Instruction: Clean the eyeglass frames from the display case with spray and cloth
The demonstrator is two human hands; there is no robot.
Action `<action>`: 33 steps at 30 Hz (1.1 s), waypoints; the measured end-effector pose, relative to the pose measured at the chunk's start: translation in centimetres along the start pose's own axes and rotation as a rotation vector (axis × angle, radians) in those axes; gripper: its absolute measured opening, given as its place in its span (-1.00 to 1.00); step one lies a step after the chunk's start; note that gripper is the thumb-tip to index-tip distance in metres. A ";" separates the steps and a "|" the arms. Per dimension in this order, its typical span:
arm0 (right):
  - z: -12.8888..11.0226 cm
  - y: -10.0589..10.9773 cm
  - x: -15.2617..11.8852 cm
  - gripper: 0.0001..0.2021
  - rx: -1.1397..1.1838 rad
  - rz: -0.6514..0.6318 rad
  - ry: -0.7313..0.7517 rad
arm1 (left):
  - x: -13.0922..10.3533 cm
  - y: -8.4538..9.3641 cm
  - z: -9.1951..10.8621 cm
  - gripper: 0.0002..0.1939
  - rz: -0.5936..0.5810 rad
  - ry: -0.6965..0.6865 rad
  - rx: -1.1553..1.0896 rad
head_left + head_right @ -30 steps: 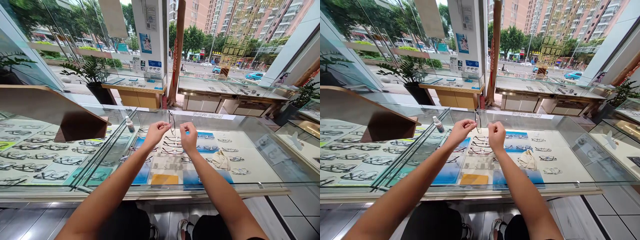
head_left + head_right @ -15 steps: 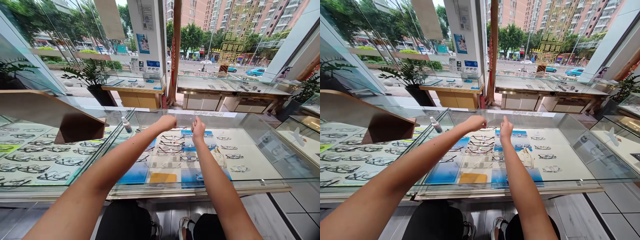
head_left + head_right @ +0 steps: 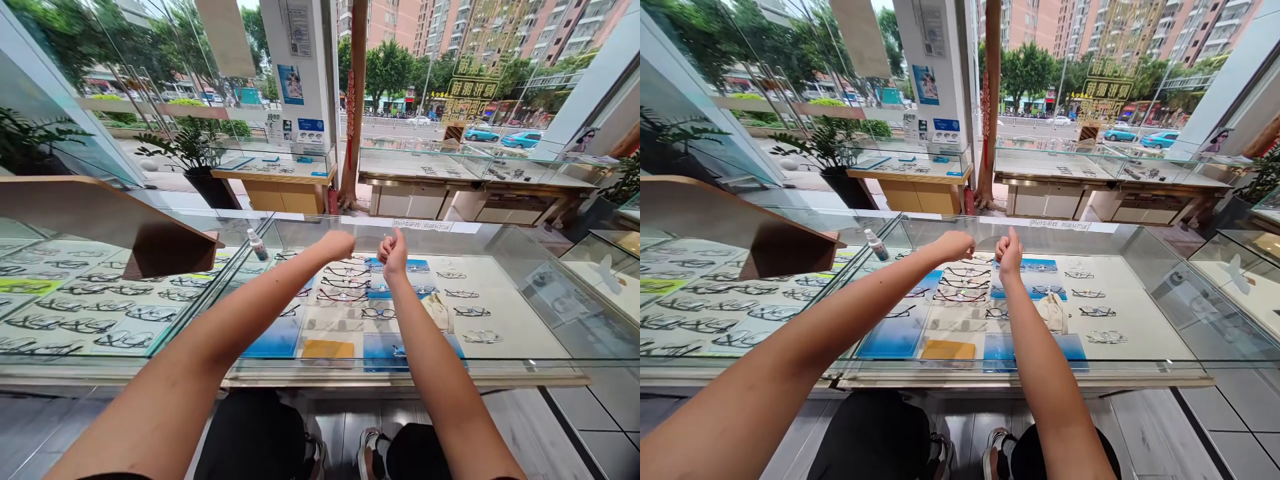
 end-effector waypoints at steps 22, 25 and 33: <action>1.9 -1.6 -1.2 -0.18 -0.074 -0.370 -0.217 | -21.6 -4.0 -7.8 -0.87 -0.107 0.099 -0.062; 2.0 -1.5 -1.2 -0.18 -0.079 -0.365 -0.212 | -21.1 -4.3 -7.7 -0.84 -0.100 0.082 -0.042; 1.9 -1.1 -0.8 -0.22 -0.085 -0.306 -0.191 | -18.7 -4.3 -8.6 -0.83 -0.053 0.106 -0.052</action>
Point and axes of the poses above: each hand's wrist, its own x-axis towards the middle knuckle, its own y-axis out of the back of the hand, z = x × y, the point moved 7 cm from there along x, towards the middle knuckle, and after that the axes turned 2 degrees about z, right-handed, at the moved point
